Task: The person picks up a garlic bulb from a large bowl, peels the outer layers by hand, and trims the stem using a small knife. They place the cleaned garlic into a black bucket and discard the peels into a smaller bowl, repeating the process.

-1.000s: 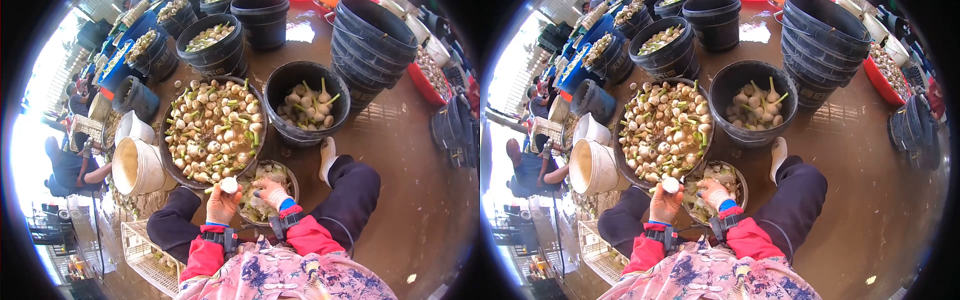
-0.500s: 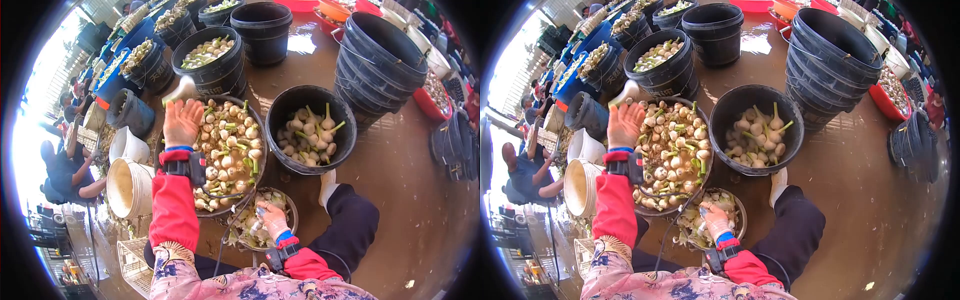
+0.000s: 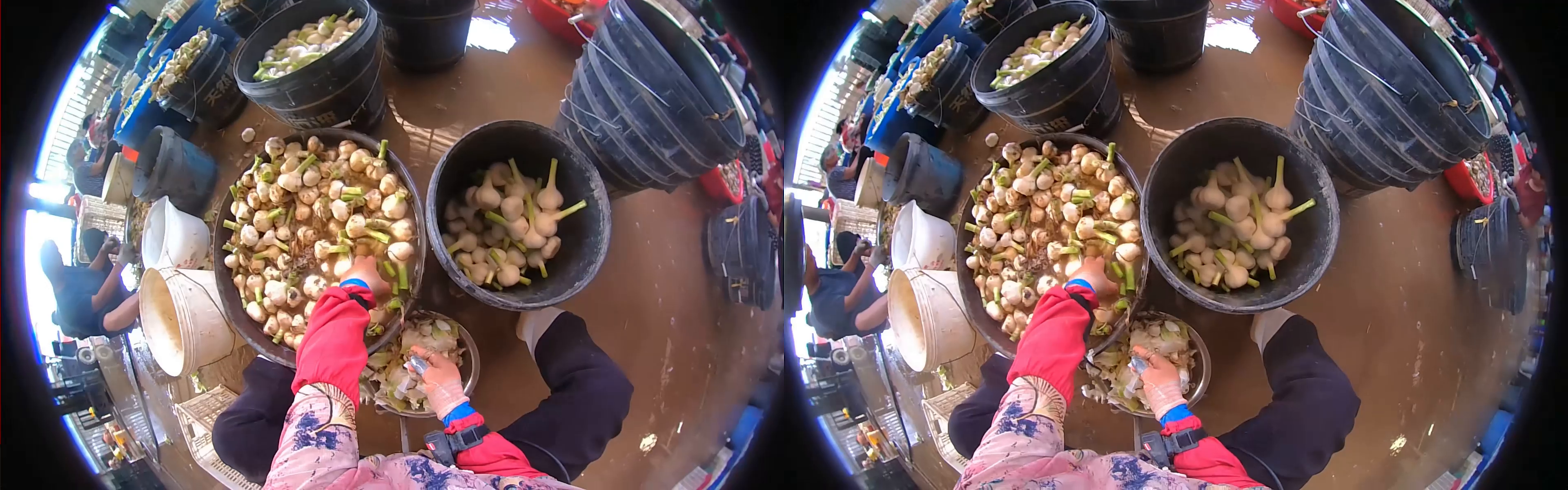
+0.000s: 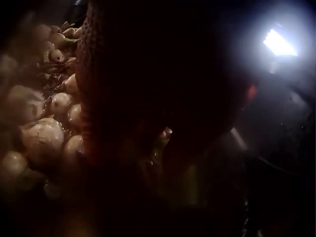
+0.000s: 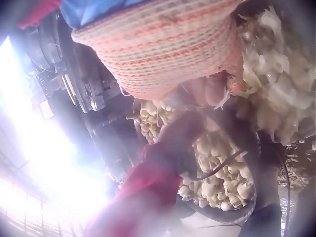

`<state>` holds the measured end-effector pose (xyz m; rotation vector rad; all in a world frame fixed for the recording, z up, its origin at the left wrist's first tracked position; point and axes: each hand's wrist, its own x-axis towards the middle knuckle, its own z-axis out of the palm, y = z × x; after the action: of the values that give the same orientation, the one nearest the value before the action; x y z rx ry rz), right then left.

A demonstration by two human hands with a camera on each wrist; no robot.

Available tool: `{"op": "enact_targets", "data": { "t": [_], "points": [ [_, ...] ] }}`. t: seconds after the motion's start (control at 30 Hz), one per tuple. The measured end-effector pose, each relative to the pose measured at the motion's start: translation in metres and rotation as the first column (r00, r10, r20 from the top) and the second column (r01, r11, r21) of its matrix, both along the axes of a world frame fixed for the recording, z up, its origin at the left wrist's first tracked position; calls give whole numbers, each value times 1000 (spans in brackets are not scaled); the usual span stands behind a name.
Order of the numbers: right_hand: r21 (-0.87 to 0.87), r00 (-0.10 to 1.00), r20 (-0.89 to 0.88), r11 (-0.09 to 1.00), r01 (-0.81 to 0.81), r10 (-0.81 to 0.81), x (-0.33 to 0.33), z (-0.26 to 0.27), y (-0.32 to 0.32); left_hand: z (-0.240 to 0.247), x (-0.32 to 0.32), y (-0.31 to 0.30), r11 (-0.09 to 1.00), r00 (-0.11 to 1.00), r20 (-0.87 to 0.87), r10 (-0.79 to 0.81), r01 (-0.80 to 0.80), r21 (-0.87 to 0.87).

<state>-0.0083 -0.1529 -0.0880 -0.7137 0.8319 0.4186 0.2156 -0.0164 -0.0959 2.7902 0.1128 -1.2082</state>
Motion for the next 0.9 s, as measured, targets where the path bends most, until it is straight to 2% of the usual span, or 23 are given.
{"op": "enact_targets", "data": {
  "t": [0.07,0.13,0.17,0.2,0.27,0.3,0.33,0.37,0.4,0.43,0.47,0.5,0.53,0.57,0.6,0.67,0.7,0.73,0.8,0.83,0.87,0.9],
  "points": [
    [84,999,16,996,28,-29,-1,-7,1,6,16,8,995,944,-329,26,-57,-86],
    [28,1000,-8,1000,-13,13,5,2,3,-10,-8,14,999,990,-138,-34,28,-42],
    [-34,998,-39,998,-52,50,8,5,3,-7,-21,13,989,989,43,-139,141,-42],
    [-35,998,-34,998,-48,47,8,5,3,-5,-24,14,989,989,49,-142,144,-42],
    [21,999,-28,1000,-23,24,5,7,2,1,-35,15,990,991,-119,57,-72,-122],
    [20,999,-24,1000,-21,22,2,11,3,12,-42,14,978,986,-46,162,-166,-122],
    [-46,994,-26,993,-111,110,2,15,3,14,-50,19,979,987,-37,154,-158,-126],
    [-120,982,-31,975,-190,187,3,20,1,14,-58,28,965,980,48,192,-180,-193],
    [-139,987,-18,977,-161,160,3,28,0,10,-65,36,945,966,127,225,-185,-270],
    [-223,968,0,943,-247,253,4,37,0,-12,-77,52,920,894,357,272,-133,-368],
    [-313,941,2,894,-321,338,5,43,-1,-34,-89,67,885,766,549,336,-57,-462],
    [-402,904,25,832,-383,428,2,42,-4,-19,-98,69,792,732,418,538,-270,-547],
    [-489,857,31,756,-436,514,-4,34,-3,6,-109,65,738,642,416,645,-380,-558],
    [-495,845,42,746,-446,533,-10,18,5,-18,-123,98,-22,457,-318,831,-543,-839],
    [-499,829,56,735,-459,556,-11,6,9,26,-140,70,-90,271,-289,918,-568,-818],
    [-466,769,31,690,-554,638,-9,38,3,33,-176,75,-442,246,-642,726,-548,-710],
    [-569,750,79,648,-507,657,-12,47,3,49,-194,65,-468,270,-694,667,-572,-673],
    [-583,761,91,654,-482,642,-15,48,7,65,-216,48,-490,289,-741,606,-598,-634],
    [-456,824,286,826,-332,489,-23,45,11,77,-254,30,-357,490,-675,551,-592,-722],
    [-390,827,251,834,-390,504,-23,48,8,90,-265,17,-254,516,-621,590,-611,-750],
    [-400,829,258,836,-376,496,-25,49,5,100,-274,9,-150,543,-563,624,-623,-768],
    [-343,835,279,861,-376,475,-28,50,4,103,-278,6,-123,544,-540,642,-622,-773]
  ]
}}
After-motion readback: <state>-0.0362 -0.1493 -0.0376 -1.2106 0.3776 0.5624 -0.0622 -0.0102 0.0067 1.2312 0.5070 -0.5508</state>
